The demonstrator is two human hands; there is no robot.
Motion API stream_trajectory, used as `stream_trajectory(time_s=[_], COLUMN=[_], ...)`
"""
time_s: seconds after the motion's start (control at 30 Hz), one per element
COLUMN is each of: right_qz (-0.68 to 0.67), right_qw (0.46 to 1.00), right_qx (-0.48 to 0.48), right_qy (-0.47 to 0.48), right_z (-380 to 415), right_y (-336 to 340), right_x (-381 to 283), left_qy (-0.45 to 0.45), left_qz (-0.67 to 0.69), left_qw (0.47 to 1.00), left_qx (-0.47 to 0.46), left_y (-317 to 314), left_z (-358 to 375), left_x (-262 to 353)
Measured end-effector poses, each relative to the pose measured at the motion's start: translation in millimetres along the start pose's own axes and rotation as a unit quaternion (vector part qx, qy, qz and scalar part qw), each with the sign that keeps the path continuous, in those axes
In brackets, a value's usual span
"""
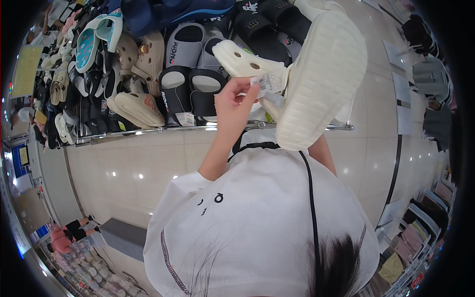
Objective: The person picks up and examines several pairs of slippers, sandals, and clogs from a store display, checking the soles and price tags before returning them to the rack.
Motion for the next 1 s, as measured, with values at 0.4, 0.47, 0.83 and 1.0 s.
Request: stream_trajectory(time_s=[0.4, 0.47, 0.83, 1.0], right_qz=[0.100, 0.116, 0.199, 0.233], right_qw=[0.995, 0.993, 0.979, 0.971], right_qx=[-0.016, -0.019, -0.027, -0.030], right_qy=[0.015, 0.017, 0.029, 0.035], right_z=[-1, -1, 0, -2], right_y=[4, 5, 7, 6], right_x=[-6, -7, -9, -10], left_qy=[-0.484, -0.513, -0.436, -0.202], left_qz=[-0.341, -0.342, -0.256, -0.205], left_qw=[0.805, 0.787, 0.861, 0.958], left_qx=[-0.029, -0.036, -0.046, 0.004], left_y=[-49, -54, -41, -1], left_z=[34, 42, 40, 23], left_x=[89, 94, 73, -5])
Point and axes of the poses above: each hand's wrist, its own z-axis away from the middle knuckle, its own y-axis out of the back of the hand, x = y × z, the point moved 10 cm from there along -z, towards the middle knuckle, and after that the axes turned 12 degrees about -y, right-handed, at the moved point
